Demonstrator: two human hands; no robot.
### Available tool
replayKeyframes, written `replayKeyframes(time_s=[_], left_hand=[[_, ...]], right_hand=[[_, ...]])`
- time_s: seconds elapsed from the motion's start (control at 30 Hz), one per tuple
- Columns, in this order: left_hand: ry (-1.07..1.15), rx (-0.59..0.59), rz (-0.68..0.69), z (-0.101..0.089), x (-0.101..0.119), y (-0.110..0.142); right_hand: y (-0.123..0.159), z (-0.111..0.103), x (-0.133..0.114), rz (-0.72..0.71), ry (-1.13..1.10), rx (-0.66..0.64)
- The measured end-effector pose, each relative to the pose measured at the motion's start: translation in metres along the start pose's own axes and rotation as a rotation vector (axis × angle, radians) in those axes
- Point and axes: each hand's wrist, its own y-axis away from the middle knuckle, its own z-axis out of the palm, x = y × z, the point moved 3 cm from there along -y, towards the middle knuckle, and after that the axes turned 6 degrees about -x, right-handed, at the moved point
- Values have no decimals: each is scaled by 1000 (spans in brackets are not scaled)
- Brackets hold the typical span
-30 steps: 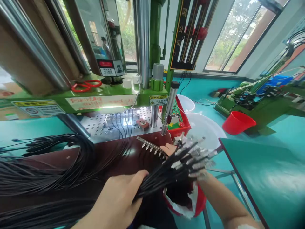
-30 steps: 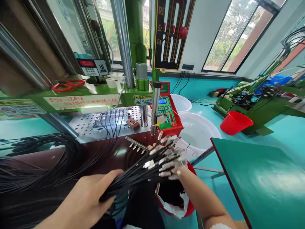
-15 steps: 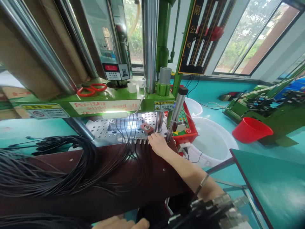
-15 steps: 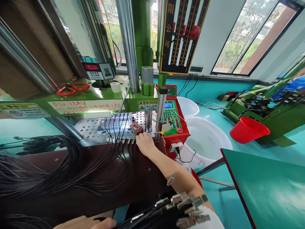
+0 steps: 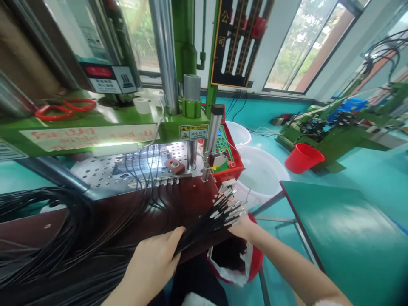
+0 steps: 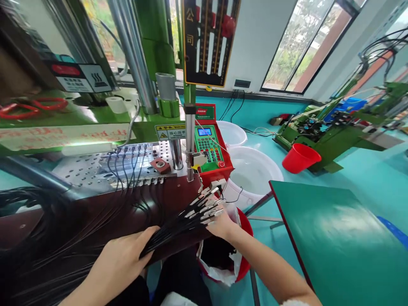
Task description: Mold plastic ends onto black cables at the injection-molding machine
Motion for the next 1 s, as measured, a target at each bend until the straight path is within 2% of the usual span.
replayKeyframes(time_s=[0.07, 0.13, 0.2, 0.3, 0.4, 0.47, 0.63, 0.77, 0.83, 0.9, 1.0], left_hand=[[-23, -44, -1, 3, 2, -6], [-50, -33, 22, 4, 6, -13], [-86, 10, 56, 6, 11, -16], [-147, 78, 80, 10, 15, -14], [-183, 125, 108, 18, 16, -5], [-202, 138, 149, 24, 17, -1], [-247, 216, 164, 30, 18, -4], [-201, 229, 96, 28, 21, -7], [-104, 212, 115, 23, 20, -3], [24, 229, 209, 11, 13, 4], [286, 358, 317, -16, -19, 10]], right_hand=[[42, -11, 8, 38, 112, 3], [75, -17, 14, 98, 207, 33], [95, -18, 15, 175, 218, 113], [107, -17, 5, 249, 165, 294], [100, -16, -19, 202, 132, 431], [86, -14, -38, 128, 136, 438], [37, 9, -75, -30, 241, 318], [9, 35, -84, -70, 332, 252], [5, 41, -83, -62, 356, 217], [4, 39, -80, -50, 355, 167], [-4, 29, -79, -75, 304, 118]])
